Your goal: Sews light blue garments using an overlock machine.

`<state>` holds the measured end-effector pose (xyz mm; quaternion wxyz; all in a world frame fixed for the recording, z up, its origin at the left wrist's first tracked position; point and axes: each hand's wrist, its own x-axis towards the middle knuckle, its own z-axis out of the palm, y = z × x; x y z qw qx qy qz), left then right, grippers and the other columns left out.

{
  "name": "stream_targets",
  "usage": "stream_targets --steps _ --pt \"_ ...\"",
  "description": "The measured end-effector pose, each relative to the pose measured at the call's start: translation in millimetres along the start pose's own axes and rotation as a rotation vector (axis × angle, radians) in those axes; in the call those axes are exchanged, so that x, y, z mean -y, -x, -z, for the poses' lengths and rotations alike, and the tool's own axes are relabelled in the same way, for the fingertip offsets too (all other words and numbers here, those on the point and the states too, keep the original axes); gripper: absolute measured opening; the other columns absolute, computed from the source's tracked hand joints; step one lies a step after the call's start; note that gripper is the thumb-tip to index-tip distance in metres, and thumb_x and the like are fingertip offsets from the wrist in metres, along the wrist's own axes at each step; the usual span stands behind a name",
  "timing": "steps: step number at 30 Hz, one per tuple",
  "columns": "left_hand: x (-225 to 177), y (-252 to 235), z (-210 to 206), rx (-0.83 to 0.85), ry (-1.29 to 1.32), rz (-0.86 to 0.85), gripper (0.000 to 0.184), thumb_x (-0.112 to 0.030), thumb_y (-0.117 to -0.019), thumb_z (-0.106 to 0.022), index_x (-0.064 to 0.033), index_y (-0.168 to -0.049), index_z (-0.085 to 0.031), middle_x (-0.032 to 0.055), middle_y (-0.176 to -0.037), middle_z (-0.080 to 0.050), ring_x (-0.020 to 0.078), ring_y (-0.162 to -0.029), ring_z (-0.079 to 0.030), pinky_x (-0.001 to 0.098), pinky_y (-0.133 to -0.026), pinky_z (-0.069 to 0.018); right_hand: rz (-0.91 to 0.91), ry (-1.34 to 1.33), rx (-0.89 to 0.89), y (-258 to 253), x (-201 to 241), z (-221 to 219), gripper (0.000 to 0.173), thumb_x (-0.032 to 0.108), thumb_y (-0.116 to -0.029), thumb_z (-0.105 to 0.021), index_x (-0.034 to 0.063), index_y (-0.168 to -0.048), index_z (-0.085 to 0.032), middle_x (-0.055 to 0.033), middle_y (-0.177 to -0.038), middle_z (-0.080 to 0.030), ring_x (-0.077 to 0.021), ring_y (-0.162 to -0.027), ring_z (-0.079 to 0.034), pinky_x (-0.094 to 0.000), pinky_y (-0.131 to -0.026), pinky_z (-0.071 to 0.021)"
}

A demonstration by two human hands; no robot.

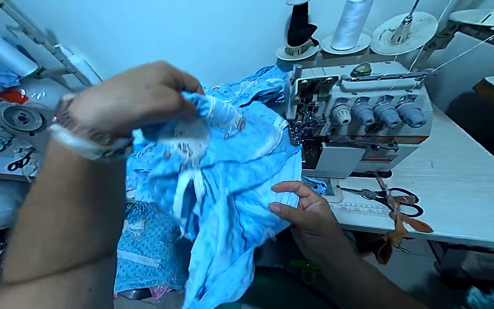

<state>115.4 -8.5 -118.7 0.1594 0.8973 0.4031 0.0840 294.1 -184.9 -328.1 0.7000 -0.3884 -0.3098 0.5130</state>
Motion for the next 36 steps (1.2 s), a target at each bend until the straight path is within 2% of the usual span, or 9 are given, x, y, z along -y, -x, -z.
stream_targets --steps 2,4,7,10,14,18,22,30,36 --pt "3.9 -17.0 -18.5 -0.092 -0.354 0.034 0.025 -0.009 -0.0911 -0.071 -0.0094 -0.116 -0.073 0.0211 -0.105 -0.069 0.0403 -0.097 -0.065 0.0653 -0.078 -0.0478 -0.001 0.088 -0.18 7.7 -32.6 -0.6 0.033 -0.011 -0.0823 -0.072 0.0084 -0.108 -0.064 -0.0083 -0.081 -0.071 -0.0111 -0.061 -0.067 -0.0229 -0.053 -0.0562" --pt "18.3 -13.8 -63.8 -0.147 -0.429 0.013 0.048 -0.01 -0.082 -0.082 0.0019 -0.126 -0.067 0.0346 -0.129 -0.059 0.058 -0.123 -0.052 0.0792 -0.098 -0.0342 -0.075 0.185 -0.275 18.0 -62.3 3.1 0.04 -0.011 -0.0845 -0.071 0.0051 -0.115 -0.05 -0.0061 -0.077 -0.07 -0.0115 -0.06 -0.067 -0.0257 -0.054 -0.0563" --pt "17.6 34.2 -125.2 -0.085 -0.162 0.029 0.028 -0.025 -0.0904 -0.077 -0.0019 -0.106 -0.074 0.0206 -0.101 -0.072 0.0403 -0.096 -0.07 0.0655 -0.084 -0.0539 -0.174 0.288 -0.32 23.4 -80.0 7.4 0.044 -0.012 -0.0842 -0.072 0.0004 -0.117 -0.045 -0.0084 -0.082 -0.067 -0.0151 -0.067 -0.068 -0.0315 -0.061 -0.0594" --pt "9.2 85.8 -182.2 0.068 0.044 0.166 0.034 -0.04 -0.0898 -0.078 -0.007 -0.083 -0.075 0.01 -0.073 -0.069 0.0287 -0.07 -0.068 0.0557 -0.066 -0.056 -0.218 0.397 -0.281 22.5 -81.9 9.2 0.04 -0.013 -0.0843 -0.072 -0.0003 -0.116 -0.051 -0.011 -0.088 -0.07 -0.0182 -0.074 -0.071 -0.0338 -0.065 -0.0616" --pt "14.1 101.6 -246.8 0.178 0.096 0.255 0.04 -0.041 -0.0894 -0.078 -0.0052 -0.106 -0.073 0.015 -0.097 -0.073 0.0349 -0.092 -0.071 0.0611 -0.082 -0.0558 -0.243 0.544 -0.244 26.7 -90.3 12.0 0.023 -0.006 -0.0879 -0.074 -0.0006 -0.109 -0.066 -0.0091 -0.087 -0.073 -0.0156 -0.072 -0.072 -0.0321 -0.067 -0.0623" --pt "24.8 109.6 -275.0 -0.09 0.084 -0.082 0.016 -0.017 -0.0923 -0.071 -0.003 -0.085 -0.075 0.0115 -0.086 -0.07 0.0303 -0.087 -0.069 0.0518 -0.077 -0.0566 -0.308 0.561 -0.322 27.3 -98.2 21.1 0.016 -0.001 -0.0923 -0.072 -0.0035 -0.108 -0.068 -0.0157 -0.098 -0.066 -0.0192 -0.073 -0.07 -0.0343 -0.066 -0.0622" --pt "31.1 115.6 -280.8 -0.265 0.141 -0.303 0.014 -0.014 -0.0822 -0.064 -0.0044 -0.073 -0.067 0.0092 -0.089 -0.069 0.025 -0.087 -0.068 0.0458 -0.074 -0.0549 -0.344 0.469 -0.295 32.6 -91.9 23.6 0.011 -0.007 -0.0917 -0.068 -0.0024 -0.101 -0.065 -0.0119 -0.084 -0.071 -0.0175 -0.067 -0.07 -0.0313 -0.06 -0.06" --pt "22.3 145.2 -295.8 -0.42 0.227 -0.513 0.012 -0.009 -0.0815 -0.061 -0.0074 -0.07 -0.061 0.0063 -0.082 -0.063 0.0185 -0.08 -0.063 0.0311 -0.069 -0.054 -0.475 0.194 -0.095 54.6 -69.3 15.6 0.026 -0.014 -0.0901 -0.063 -0.0019 -0.113 -0.063 -0.0135 -0.09 -0.074 -0.0174 -0.071 -0.072 -0.028 -0.06 -0.0594" --pt "21.2 154.7 -298.7 -0.53 0.176 -0.644 0.016 -0.007 -0.0872 -0.058 -0.0077 -0.072 -0.06 0.0105 -0.095 -0.068 0.0232 -0.099 -0.067 0.0344 -0.09 -0.0562 -0.479 0.253 -0.152 63.7 -66.4 16.4 0.007 -0.008 -0.0903 -0.07 -0.0026 -0.095 -0.069 -0.0102 -0.082 -0.072 -0.015 -0.069 -0.07 -0.0272 -0.062 -0.0596"
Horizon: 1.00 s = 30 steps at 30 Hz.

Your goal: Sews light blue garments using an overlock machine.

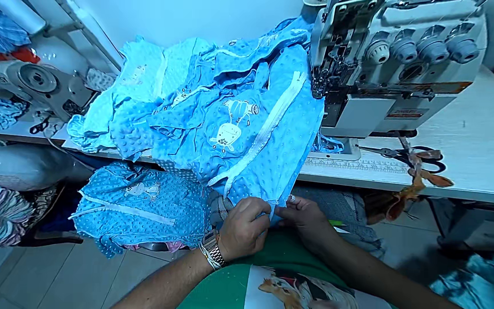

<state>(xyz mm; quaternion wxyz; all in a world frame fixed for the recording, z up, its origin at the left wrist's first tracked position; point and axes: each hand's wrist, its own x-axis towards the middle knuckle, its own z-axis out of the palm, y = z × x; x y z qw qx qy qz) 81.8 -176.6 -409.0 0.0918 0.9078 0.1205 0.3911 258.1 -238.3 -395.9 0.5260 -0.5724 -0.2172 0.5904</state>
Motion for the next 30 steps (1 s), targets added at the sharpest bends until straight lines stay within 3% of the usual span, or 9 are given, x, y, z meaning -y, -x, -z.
stream_targets --steps 3,9,12,16,19,22,24,27,30 --pt "-3.4 -2.2 0.8 -0.049 0.006 -0.04 0.017 -0.003 -0.0888 -0.056 -0.0065 -0.073 -0.058 0.0112 -0.091 -0.069 0.0234 -0.097 -0.069 0.0339 -0.091 -0.0578 0.07 -0.043 0.077 9.7 0.7 3.2 0.016 -0.011 -0.0877 -0.07 -0.0013 -0.1 -0.068 -0.0101 -0.083 -0.073 -0.0143 -0.069 -0.07 -0.0257 -0.06 -0.0584" --pt "-5.5 -2.1 -0.7 -0.057 0.031 -0.036 0.015 -0.003 -0.0914 -0.054 -0.0068 -0.078 -0.06 0.011 -0.092 -0.068 0.0198 -0.085 -0.067 0.0275 -0.076 -0.0568 0.144 -0.047 0.086 12.8 -0.3 4.2 0.023 -0.018 -0.0845 -0.059 0.0017 -0.096 -0.061 -0.0097 -0.077 -0.072 -0.0132 -0.062 -0.068 -0.0245 -0.055 -0.056" --pt "-6.6 -3.2 -0.5 -0.063 0.032 -0.05 0.014 -0.004 -0.0933 -0.054 -0.0072 -0.082 -0.061 0.0118 -0.099 -0.072 0.0201 -0.088 -0.069 0.0286 -0.079 -0.0575 0.163 -0.006 0.093 12.3 1.6 3.5 0.021 -0.017 -0.0875 -0.052 0.0006 -0.094 -0.061 -0.0095 -0.076 -0.072 -0.0123 -0.06 -0.067 -0.0233 -0.054 -0.0549" --pt "-6.5 -1.4 -2.0 -0.076 0.054 -0.055 0.014 -0.005 -0.0954 -0.052 -0.0068 -0.085 -0.061 0.0117 -0.099 -0.073 0.0206 -0.093 -0.071 0.0302 -0.084 -0.0584 0.169 -0.001 0.134 12.7 0.5 5.0 0.021 -0.011 -0.094 -0.052 -0.0014 -0.095 -0.07 -0.0099 -0.079 -0.073 -0.0121 -0.063 -0.068 -0.0244 -0.058 -0.0575" --pt "-7.4 -1.9 -1.8 -0.09 0.076 -0.048 0.014 -0.005 -0.0963 -0.053 -0.0062 -0.086 -0.062 0.0122 -0.099 -0.075 0.0206 -0.094 -0.072 0.0305 -0.085 -0.0587 0.195 0.006 0.159 14.6 1.3 4.6 0.021 -0.011 -0.0846 -0.061 -0.0004 -0.102 -0.068 -0.0111 -0.086 -0.073 -0.0148 -0.075 -0.072 -0.0288 -0.07 -0.0619" --pt "-10.2 -2.8 2.9 -0.125 0.1 -0.054 0.013 -0.006 -0.0975 -0.053 -0.0064 -0.087 -0.061 0.0119 -0.099 -0.076 0.0186 -0.094 -0.074 0.0299 -0.085 -0.059 0.229 0.084 0.094 15.3 2.6 2.8 0.012 -0.006 -0.0881 -0.071 0.0004 -0.099 -0.071 -0.0086 -0.082 -0.075 -0.0129 -0.07 -0.072 -0.0253 -0.066 -0.0612" --pt "-14.2 -4.7 8.7 -0.164 0.066 -0.085 0.014 -0.007 -0.099 -0.053 -0.0085 -0.088 -0.062 0.0091 -0.101 -0.078 0.0165 -0.097 -0.074 0.0292 -0.086 -0.0573 0.24 0.072 0.057 15.9 2.2 3.3 0.009 -0.006 -0.0913 -0.069 -0.0008 -0.098 -0.07 -0.0094 -0.082 -0.074 -0.0134 -0.068 -0.072 -0.0252 -0.062 -0.0605" --pt "-17.0 -6.7 12.3 -0.168 0.001 -0.095 0.016 -0.01 -0.0994 -0.052 -0.012 -0.088 -0.063 0.0046 -0.102 -0.078 0.0167 -0.108 -0.068 0.0308 -0.092 -0.0481 0.261 0.023 0.147 25.3 5.8 4.4 0.013 -0.004 -0.0959 -0.062 0.0007 -0.105 -0.07 -0.0102 -0.088 -0.076 -0.0154 -0.075 -0.074 -0.028 -0.069 -0.0626" --pt "-15.8 -4.9 8.2 -0.157 0.026 -0.096 0.016 -0.01 -0.0989 -0.052 -0.0099 -0.088 -0.064 0.007 -0.099 -0.078 0.0173 -0.106 -0.071 0.0306 -0.094 -0.0519 0.212 -0.057 0.215 28.8 7.4 4.5 0.018 -0.006 -0.0939 -0.056 0.0003 -0.102 -0.071 -0.0113 -0.088 -0.075 -0.0157 -0.075 -0.074 -0.0293 -0.067 -0.0625"
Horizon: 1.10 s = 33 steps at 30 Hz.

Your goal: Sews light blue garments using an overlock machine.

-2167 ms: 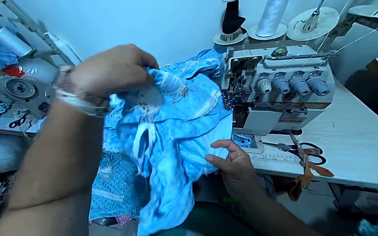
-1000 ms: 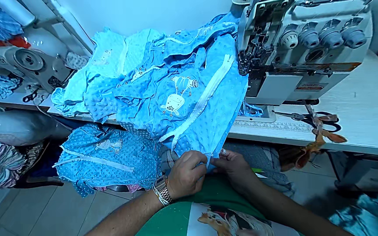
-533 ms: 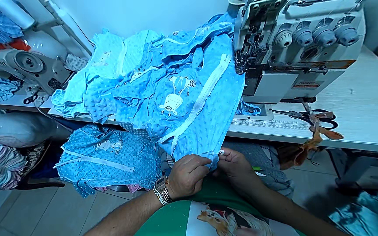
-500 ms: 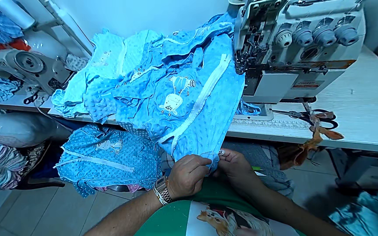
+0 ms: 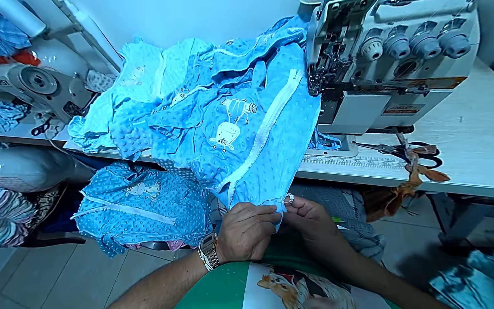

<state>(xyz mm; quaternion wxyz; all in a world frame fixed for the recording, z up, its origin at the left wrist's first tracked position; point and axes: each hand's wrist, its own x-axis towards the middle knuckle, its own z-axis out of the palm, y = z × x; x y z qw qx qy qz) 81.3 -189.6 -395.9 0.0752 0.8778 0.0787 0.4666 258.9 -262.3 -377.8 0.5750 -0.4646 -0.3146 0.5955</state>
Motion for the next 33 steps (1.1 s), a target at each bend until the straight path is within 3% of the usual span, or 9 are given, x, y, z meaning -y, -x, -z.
stream_targets --steps 9,16,19,22,23,25,27,29,33 --pt "-0.1 2.2 -2.9 0.0 0.065 -0.042 0.016 -0.007 -0.0988 -0.052 -0.0086 -0.087 -0.064 0.0096 -0.098 -0.078 0.0175 -0.1 -0.074 0.0294 -0.091 -0.0557 -0.086 -0.13 0.044 -2.0 0.1 3.7 0.025 -0.006 -0.0964 -0.045 0.0006 -0.097 -0.069 -0.0112 -0.085 -0.075 -0.0161 -0.073 -0.074 -0.031 -0.066 -0.0631" --pt "4.7 7.0 -9.5 0.05 0.18 -0.032 0.011 -0.011 -0.0996 -0.056 -0.0062 -0.095 -0.065 0.01 -0.095 -0.077 0.0175 -0.094 -0.074 0.0288 -0.087 -0.0575 -0.047 -0.085 -0.037 -5.5 -2.7 3.1 0.021 0.011 -0.1015 -0.061 0.0012 -0.087 -0.072 -0.0098 -0.079 -0.073 -0.0132 -0.07 -0.071 -0.0279 -0.066 -0.0612" --pt "4.9 21.1 2.8 0.032 0.316 0.318 0.02 -0.03 -0.0963 -0.069 -0.0101 -0.095 -0.065 0.0023 -0.089 -0.069 0.0083 -0.088 -0.067 0.022 -0.082 -0.0561 -0.028 -0.054 -0.048 -7.1 -0.4 6.3 0.019 0.01 -0.1017 -0.06 0.0001 -0.09 -0.071 -0.0107 -0.081 -0.073 -0.0131 -0.07 -0.071 -0.026 -0.064 -0.06" --pt "13.4 29.3 18.1 0.113 0.526 0.989 0.038 -0.033 -0.1024 -0.054 -0.0132 -0.074 -0.067 -0.01 -0.068 -0.06 -0.0029 -0.064 -0.056 0.0167 -0.061 -0.0469 0.009 -0.132 -0.003 -8.1 5.7 17.1 0.018 0.012 -0.1001 -0.061 0.0028 -0.089 -0.071 -0.0099 -0.083 -0.074 -0.0123 -0.071 -0.071 -0.0257 -0.063 -0.06" --pt "17.8 25.6 20.0 0.233 0.667 1.228 0.047 -0.037 -0.1066 -0.041 -0.0118 -0.079 -0.069 -0.0101 -0.069 -0.062 -0.0008 -0.064 -0.058 0.0191 -0.061 -0.0488 0.023 -0.157 0.031 -8.7 5.5 20.7 0.016 0.013 -0.0992 -0.063 0.0038 -0.088 -0.071 -0.0098 -0.084 -0.074 -0.0123 -0.073 -0.071 -0.0263 -0.065 -0.0602" --pt "26.8 16.5 16.5 0.302 1.067 1.558 0.058 -0.054 -0.1065 -0.026 -0.0086 -0.112 -0.062 -0.004 -0.096 -0.071 0.006 -0.089 -0.068 0.0265 -0.079 -0.0564 0.071 -0.181 0.12 -9.1 3.4 25.0 0.012 0.016 -0.097 -0.069 0.0066 -0.091 -0.075 -0.0079 -0.086 -0.075 -0.0108 -0.075 -0.072 -0.0262 -0.067 -0.061" --pt "28.6 8.1 6.4 -0.028 1.453 1.577 0.068 -0.069 -0.087 -0.064 -0.0135 -0.125 -0.061 0.0037 -0.112 -0.074 0.0146 -0.107 -0.071 0.0359 -0.093 -0.0585 0.129 -0.187 0.208 -8.2 2.5 26.4 0.013 0.021 -0.096 -0.072 0.0085 -0.095 -0.077 -0.0056 -0.089 -0.076 -0.0093 -0.078 -0.072 -0.0257 -0.068 -0.0613" --pt "32.2 -9.9 -2.3 -0.337 1.621 1.507 0.056 -0.055 -0.0719 -0.085 -0.0156 -0.111 -0.074 0.0075 -0.104 -0.076 0.0184 -0.099 -0.074 0.0397 -0.088 -0.0611 0.17 -0.166 0.271 -5.8 5.9 30.4 0.014 0.024 -0.0971 -0.071 0.0115 -0.099 -0.078 -0.0021 -0.092 -0.076 -0.0068 -0.08 -0.072 -0.0239 -0.068 -0.0613" --pt "33.4 -36.5 12.6 -0.515 1.42 1.424 0.015 -0.009 -0.0949 -0.064 -0.0026 -0.105 -0.074 0.015 -0.098 -0.076 0.0193 -0.09 -0.075 0.036 -0.082 -0.0631 0.165 -0.03 0.291 4.9 3.2 45.7 0.013 0.026 -0.1001 -0.067 0.0173 -0.101 -0.077 0.0059 -0.088 -0.075 0.001 -0.071 -0.068 -0.0173 -0.058 -0.0562"
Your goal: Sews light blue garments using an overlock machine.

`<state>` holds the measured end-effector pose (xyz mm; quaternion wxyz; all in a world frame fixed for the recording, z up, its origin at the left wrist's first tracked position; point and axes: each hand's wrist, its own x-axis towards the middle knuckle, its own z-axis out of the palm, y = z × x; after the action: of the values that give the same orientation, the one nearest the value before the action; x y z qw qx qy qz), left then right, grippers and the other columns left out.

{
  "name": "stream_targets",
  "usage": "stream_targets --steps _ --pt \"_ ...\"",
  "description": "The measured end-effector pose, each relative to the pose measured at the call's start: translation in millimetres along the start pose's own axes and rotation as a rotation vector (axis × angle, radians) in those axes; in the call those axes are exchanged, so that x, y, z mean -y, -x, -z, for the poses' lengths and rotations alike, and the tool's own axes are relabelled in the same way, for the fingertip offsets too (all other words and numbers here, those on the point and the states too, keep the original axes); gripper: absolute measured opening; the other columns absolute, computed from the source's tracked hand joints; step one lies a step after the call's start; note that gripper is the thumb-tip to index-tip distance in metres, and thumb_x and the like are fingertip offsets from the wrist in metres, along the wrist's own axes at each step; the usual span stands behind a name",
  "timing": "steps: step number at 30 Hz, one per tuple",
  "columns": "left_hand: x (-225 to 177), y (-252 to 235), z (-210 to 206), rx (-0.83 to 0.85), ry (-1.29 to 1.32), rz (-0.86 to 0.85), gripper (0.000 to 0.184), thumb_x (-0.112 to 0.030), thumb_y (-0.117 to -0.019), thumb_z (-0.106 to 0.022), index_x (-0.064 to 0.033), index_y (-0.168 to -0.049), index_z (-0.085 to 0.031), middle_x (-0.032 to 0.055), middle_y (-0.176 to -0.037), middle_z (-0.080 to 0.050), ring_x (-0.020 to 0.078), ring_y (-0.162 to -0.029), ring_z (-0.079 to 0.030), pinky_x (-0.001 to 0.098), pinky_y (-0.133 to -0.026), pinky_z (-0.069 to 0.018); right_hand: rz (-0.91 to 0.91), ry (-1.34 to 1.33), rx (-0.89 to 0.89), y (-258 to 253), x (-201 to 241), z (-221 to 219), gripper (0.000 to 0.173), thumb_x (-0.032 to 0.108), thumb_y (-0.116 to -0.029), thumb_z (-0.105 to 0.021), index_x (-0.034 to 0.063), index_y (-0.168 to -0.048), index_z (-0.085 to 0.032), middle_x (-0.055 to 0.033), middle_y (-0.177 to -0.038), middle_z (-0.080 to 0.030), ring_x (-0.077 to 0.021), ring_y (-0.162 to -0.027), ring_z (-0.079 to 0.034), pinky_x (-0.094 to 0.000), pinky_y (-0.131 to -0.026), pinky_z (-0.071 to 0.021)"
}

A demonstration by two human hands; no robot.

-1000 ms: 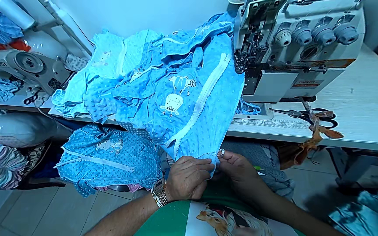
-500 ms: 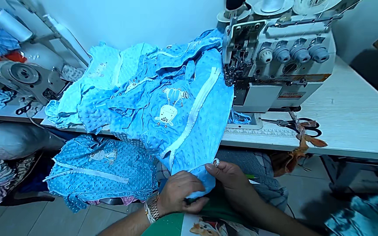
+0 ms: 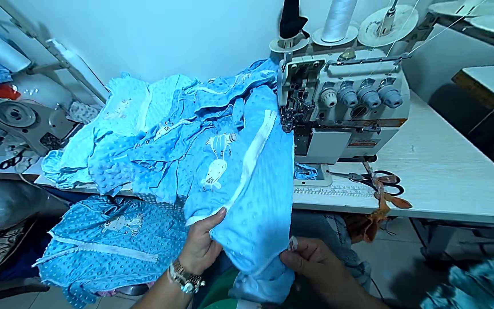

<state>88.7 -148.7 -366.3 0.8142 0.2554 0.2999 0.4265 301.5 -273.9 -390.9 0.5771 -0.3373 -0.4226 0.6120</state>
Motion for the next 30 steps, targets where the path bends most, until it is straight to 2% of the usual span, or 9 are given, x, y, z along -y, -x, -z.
stream_targets --steps 1,3,5,11,15,19,24,28,30 --pt "-4.2 3.4 -0.1 -0.043 -0.098 -0.037 0.015 -0.004 -0.0953 -0.062 -0.0003 -0.105 -0.072 0.0153 -0.097 -0.076 0.0195 -0.089 -0.076 0.0358 -0.082 -0.0631 -0.01 0.054 -0.01 4.2 -1.6 3.5 0.013 0.027 -0.1006 -0.066 0.0185 -0.1 -0.076 0.0084 -0.085 -0.074 0.0028 -0.068 -0.066 -0.0161 -0.057 -0.0544" --pt "-4.9 10.5 4.2 -0.097 -0.236 -0.087 0.016 0.001 -0.0906 -0.066 0.0013 -0.107 -0.067 0.014 -0.096 -0.077 0.02 -0.088 -0.076 0.0373 -0.082 -0.0637 -0.035 0.127 -0.043 11.4 -3.2 8.8 0.012 0.025 -0.1005 -0.066 0.0184 -0.099 -0.076 0.0106 -0.082 -0.073 0.0044 -0.065 -0.063 -0.0156 -0.056 -0.0517" --pt "1.6 14.9 9.6 -0.126 -0.254 -0.096 0.024 0.002 -0.0871 -0.071 0.0009 -0.11 -0.065 0.0129 -0.097 -0.077 0.0203 -0.089 -0.076 0.0381 -0.083 -0.0639 -0.048 0.164 -0.074 16.4 -5.0 11.6 0.012 0.021 -0.1005 -0.065 0.0169 -0.097 -0.075 0.0115 -0.079 -0.072 0.0052 -0.064 -0.061 -0.0155 -0.057 -0.0501" --pt "9.5 0.6 12.5 -0.206 -0.283 -0.124 0.03 0.0 -0.084 -0.075 0.003 -0.112 -0.064 0.0136 -0.098 -0.077 0.02 -0.091 -0.076 0.0372 -0.085 -0.0634 -0.013 0.221 -0.12 8.8 2.8 18.9 0.014 0.016 -0.1009 -0.063 0.0103 -0.093 -0.074 0.0118 -0.076 -0.069 0.0066 -0.064 -0.058 -0.0149 -0.058 -0.0488" --pt "4.8 -21.4 9.2 -0.182 -0.425 -0.207 0.03 -0.006 -0.0845 -0.077 0.0012 -0.112 -0.067 0.0094 -0.099 -0.077 0.0157 -0.094 -0.075 0.0335 -0.089 -0.0619 0.045 0.263 -0.122 -9.4 10.2 33.2 0.019 0.02 -0.1017 -0.064 0.0092 -0.089 -0.072 0.009 -0.075 -0.068 0.0039 -0.067 -0.061 -0.0173 -0.062 -0.0525" --pt "-6.4 -45.4 3.1 -0.136 -0.59 -0.304 0.028 -0.01 -0.0843 -0.078 0.0003 -0.109 -0.069 0.006 -0.098 -0.077 0.0127 -0.095 -0.074 0.0304 -0.091 -0.0607 0.085 0.323 -0.163 -30.2 15.0 46.0 0.027 0.027 -0.1011 -0.065 0.0136 -0.078 -0.066 0.0123 -0.066 -0.06 0.0076 -0.059 -0.054 -0.0124 -0.055 -0.0452" --pt "-31.6 -77.2 -7.4 -0.134 -0.809 -0.282 0.036 -0.017 -0.0791 -0.081 -0.0016 -0.11 -0.07 0.0048 -0.097 -0.076 0.0126 -0.095 -0.074 0.0299 -0.089 -0.061 0.135 0.385 -0.196 -58.9 23.5 59.6 0.029 0.029 -0.1019 -0.063 0.0125 -0.078 -0.065 0.0114 -0.064 -0.057 0.0066 -0.058 -0.052 -0.0127 -0.054 -0.044" --pt "-59.4 -104.4 -27.9 -0.077 -1.021 -0.355 0.03 -0.008 -0.0768 -0.079 -0.0075 -0.106 -0.072 -0.0008 -0.095 -0.076 0.0076 -0.091 -0.072 0.0283 -0.085 -0.0607 0.121 0.419 -0.23 -81.8 36.8 72.0 0.031 0.029 -0.1001 -0.065 0.0139 -0.073 -0.064 0.0107 -0.062 -0.057 0.0047 -0.057 -0.054 -0.0138 -0.055 -0.046" --pt "-77.0 -118.7 -41.1 -0.045 -1.202 -0.386 0.031 -0.011 -0.0791 -0.08 -0.0084 -0.109 -0.071 -0.0027 -0.097 -0.075 0.005 -0.092 -0.071 0.0283 -0.085 -0.0598 0.142 0.432 -0.246 -92.5 42.1 76.7 0.031 0.027 -0.0994 -0.065 0.0147 -0.072 -0.063 0.0104 -0.06 -0.054 0.004 -0.055 -0.051 -0.0138 -0.053 -0.0438"
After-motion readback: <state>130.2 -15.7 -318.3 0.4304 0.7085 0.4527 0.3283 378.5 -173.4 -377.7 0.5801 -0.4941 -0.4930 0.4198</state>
